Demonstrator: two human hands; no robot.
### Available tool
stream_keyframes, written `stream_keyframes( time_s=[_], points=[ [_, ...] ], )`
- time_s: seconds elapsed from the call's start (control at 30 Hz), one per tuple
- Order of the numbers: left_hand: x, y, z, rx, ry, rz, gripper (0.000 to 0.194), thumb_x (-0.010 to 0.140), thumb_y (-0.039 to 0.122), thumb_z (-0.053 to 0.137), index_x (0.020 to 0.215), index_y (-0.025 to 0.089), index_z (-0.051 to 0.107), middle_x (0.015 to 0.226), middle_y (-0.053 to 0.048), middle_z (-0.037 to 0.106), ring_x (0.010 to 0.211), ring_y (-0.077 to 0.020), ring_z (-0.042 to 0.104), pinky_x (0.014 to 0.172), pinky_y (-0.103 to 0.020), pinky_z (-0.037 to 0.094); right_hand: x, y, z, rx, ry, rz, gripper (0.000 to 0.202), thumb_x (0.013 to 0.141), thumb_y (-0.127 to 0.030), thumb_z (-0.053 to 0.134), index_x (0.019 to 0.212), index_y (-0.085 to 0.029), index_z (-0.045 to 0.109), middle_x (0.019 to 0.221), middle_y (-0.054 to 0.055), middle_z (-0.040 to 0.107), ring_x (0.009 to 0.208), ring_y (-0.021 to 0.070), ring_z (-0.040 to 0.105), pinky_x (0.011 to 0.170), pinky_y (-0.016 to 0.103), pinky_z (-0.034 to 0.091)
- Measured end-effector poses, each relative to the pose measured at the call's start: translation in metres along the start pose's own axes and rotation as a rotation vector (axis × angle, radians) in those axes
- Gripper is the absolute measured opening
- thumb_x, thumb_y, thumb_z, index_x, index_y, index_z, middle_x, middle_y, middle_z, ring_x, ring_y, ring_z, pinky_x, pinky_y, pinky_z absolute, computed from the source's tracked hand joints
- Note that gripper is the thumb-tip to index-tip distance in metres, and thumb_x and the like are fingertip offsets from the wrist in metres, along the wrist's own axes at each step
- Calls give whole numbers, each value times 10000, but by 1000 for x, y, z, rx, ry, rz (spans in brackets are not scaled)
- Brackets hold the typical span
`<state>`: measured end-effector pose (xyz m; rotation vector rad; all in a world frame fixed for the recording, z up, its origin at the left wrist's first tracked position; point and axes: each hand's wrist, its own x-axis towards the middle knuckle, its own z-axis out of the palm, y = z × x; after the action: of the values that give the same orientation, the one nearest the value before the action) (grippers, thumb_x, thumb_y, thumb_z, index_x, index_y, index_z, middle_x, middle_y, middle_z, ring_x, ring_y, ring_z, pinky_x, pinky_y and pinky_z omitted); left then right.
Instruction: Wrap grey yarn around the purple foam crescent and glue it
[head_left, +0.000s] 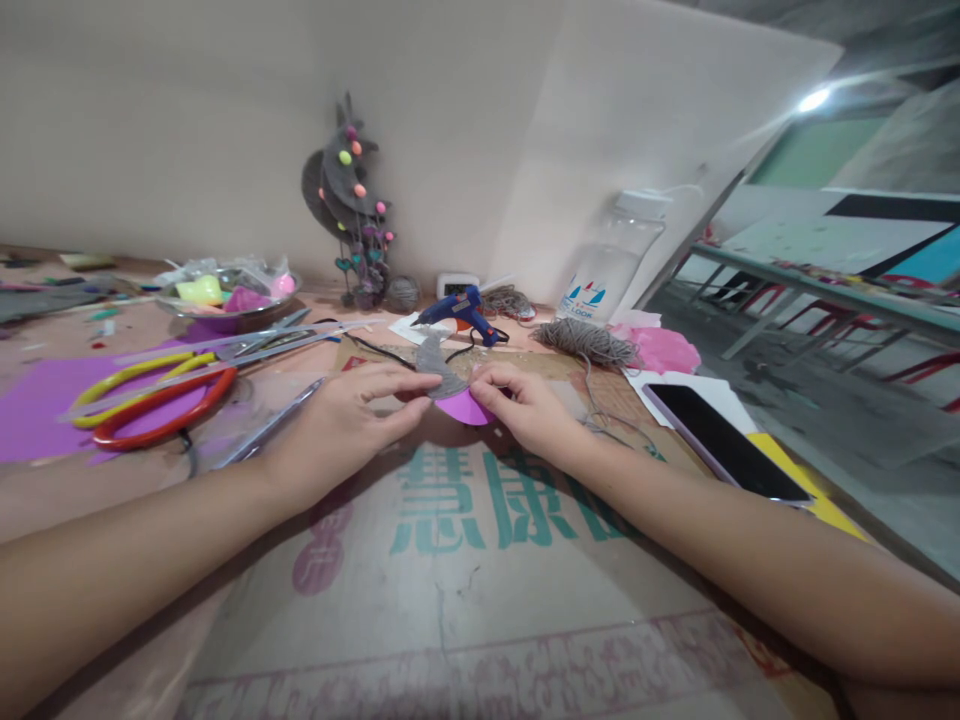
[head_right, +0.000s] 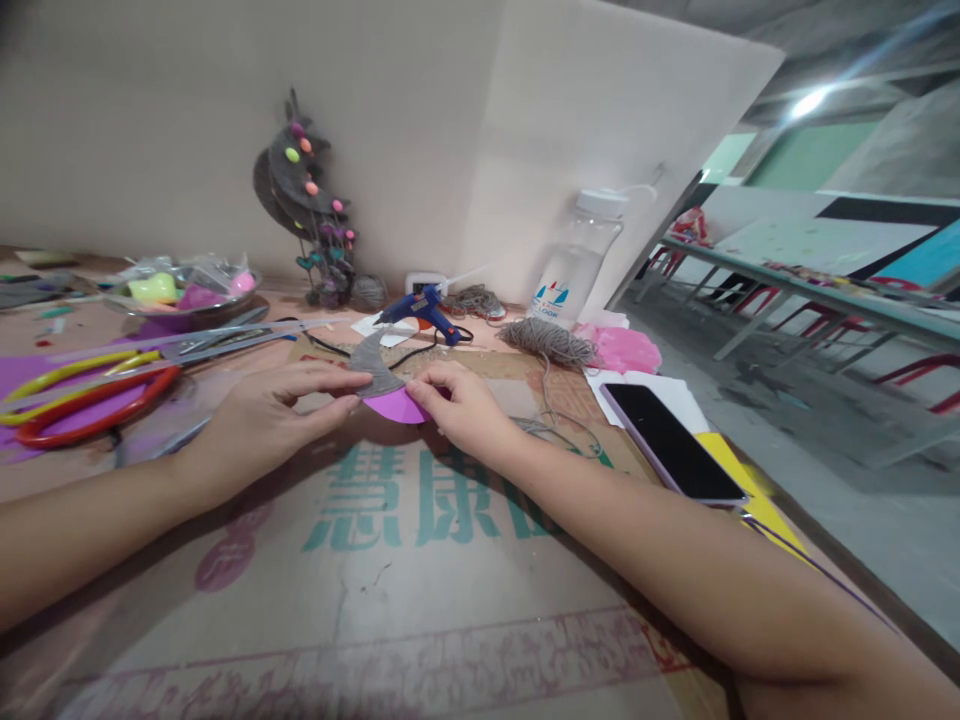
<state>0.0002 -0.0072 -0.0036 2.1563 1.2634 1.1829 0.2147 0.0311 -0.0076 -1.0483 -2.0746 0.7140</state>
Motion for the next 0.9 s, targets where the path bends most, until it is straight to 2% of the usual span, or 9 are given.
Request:
stream_keyframes(
  time_s=[0.07,0.13,0.2,0.27,0.4,0.57,0.77,0.9],
  points=[
    [0,-1,0,10,-8,10,247,826,301,562,1026,252,697,1040,-19,696,965,-189,626,864,-320,513,0,0,0,8,2,11,276,861,-360,480,662,-179,537,711,10,547,661,137,507,639,263,404],
    [1,-2,1,-18,-30,16,326,838,267,536,1150,260,632,1086,-22,679,993,-189,616,887,-333,497,0,0,0,11,21,26,274,862,-368,479,669,-182,535,702,6,540,645,135,502,613,257,400],
    [2,-4,3,-118,-44,-7,485,846,232,510,1328,264,467,1131,-37,658,1022,-189,607,896,-344,490,0,0,0,-6,56,19,274,865,-361,477,662,-186,531,705,9,546,671,143,513,626,262,408],
    [4,-6,4,-262,-41,-80,566,858,238,488,1403,233,337,1144,-67,648,1029,-196,610,892,-359,490,0,0,0,-42,87,-18,261,868,-337,482,660,-190,537,730,18,568,738,159,532,682,282,423],
    [10,-10,6,-412,-73,-214,459,868,367,496,1281,170,482,1117,-97,660,1009,-225,625,890,-385,485,-1,-3,0,-106,80,-140,204,872,-283,504,702,-186,564,803,37,609,833,175,549,803,333,424],
    [13,-14,6,-407,-128,-229,404,823,391,569,1170,184,566,1051,-66,691,959,-226,642,857,-366,497,-5,-6,2,-176,20,-295,153,877,-263,521,762,-184,584,836,49,622,880,183,542,862,361,405],
    [13,-14,6,-405,-123,-169,265,844,310,548,1069,172,569,1000,-46,680,862,-178,640,770,-296,502,-7,-8,1,-216,71,-243,67,838,-245,571,822,-181,561,871,54,616,879,188,545,843,351,415],
    [14,-16,7,-443,-112,-151,244,866,283,510,1075,165,555,1007,-47,656,864,-161,618,781,-280,487,-6,-8,0,-164,124,-173,44,842,-226,551,840,-184,564,850,25,624,826,161,568,762,294,440]
  ],
)
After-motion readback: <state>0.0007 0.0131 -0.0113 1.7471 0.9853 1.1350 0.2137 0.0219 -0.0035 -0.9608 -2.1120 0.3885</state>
